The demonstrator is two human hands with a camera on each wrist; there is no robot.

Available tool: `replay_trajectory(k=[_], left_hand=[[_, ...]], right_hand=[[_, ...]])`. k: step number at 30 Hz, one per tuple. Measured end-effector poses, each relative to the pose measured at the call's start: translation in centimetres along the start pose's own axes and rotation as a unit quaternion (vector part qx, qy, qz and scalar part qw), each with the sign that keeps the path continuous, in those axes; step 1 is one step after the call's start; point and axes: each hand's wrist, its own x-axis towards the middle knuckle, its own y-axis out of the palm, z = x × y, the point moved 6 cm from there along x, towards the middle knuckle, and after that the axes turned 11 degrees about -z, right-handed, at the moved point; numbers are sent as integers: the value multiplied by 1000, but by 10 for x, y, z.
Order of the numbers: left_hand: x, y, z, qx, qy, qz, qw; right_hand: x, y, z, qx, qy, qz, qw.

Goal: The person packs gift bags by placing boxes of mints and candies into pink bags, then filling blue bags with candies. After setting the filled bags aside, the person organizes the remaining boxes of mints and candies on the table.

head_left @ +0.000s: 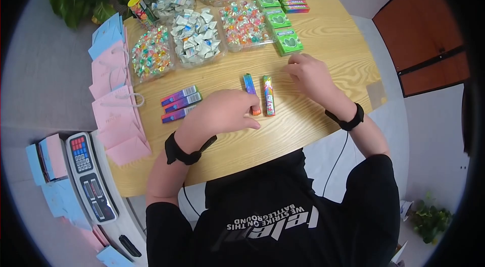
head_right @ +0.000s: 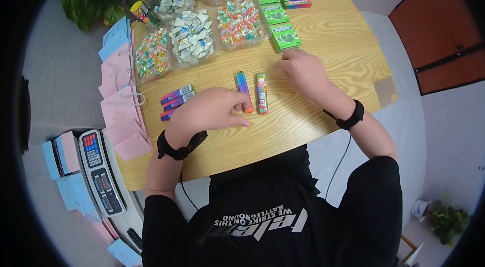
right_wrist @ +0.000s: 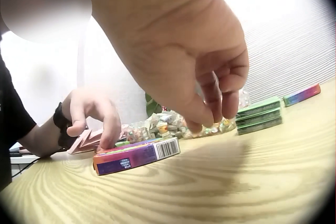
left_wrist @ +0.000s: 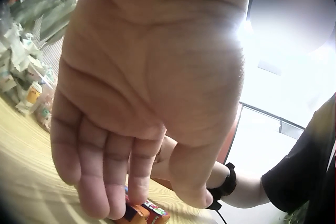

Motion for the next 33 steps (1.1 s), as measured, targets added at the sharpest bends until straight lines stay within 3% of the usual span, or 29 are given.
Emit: replay_trajectory(k=[1,3,5,7,9,11,12,14,16,18,20,21,25,27,30,33], left_hand=[[0,-4,-1,7,13,-25,1000],[0,-8,1,14,25,-50,998],[0,-14,1,61,68,-157,983],[0,-11,8,80,64,-153,983],[0,-12,9,102,64,-151,981],[0,-12,10,112,45,-135,983],[0,-14,7,113,47,-136,983],[0,-22,2,139,37,-145,979],[2,-22,5,153,63,-178,970],[2,-18,8,167,91,-209,959],[1,-15,10,157,111,-226,955],[1,-15,10,157,113,-227,954],[1,-20,11,141,77,-206,965],[1,-23,11,141,66,-199,968],[1,-24,15,128,36,-184,974],[2,-24,17,113,49,-201,972]], right_hand=[[2,-6,8,-2,-1,-3,1000],[1,-16,27,86,153,65,982],[-5,-13,43,95,159,97,978],[-9,-6,57,86,33,43,995],[-9,-6,51,91,45,48,994],[-13,-4,35,113,78,121,983],[-14,-9,28,111,79,120,984],[-25,-16,-6,45,192,159,967],[-32,-25,-41,-8,219,189,957],[-33,-37,-77,-50,303,183,934],[-36,-37,-127,-72,316,155,933],[-34,-31,-148,-73,317,153,933],[-4,-14,-194,-119,254,21,960],[15,-3,-203,-113,239,-24,964],[48,13,-192,-116,152,-65,979],[65,26,-189,-109,148,-76,980]])
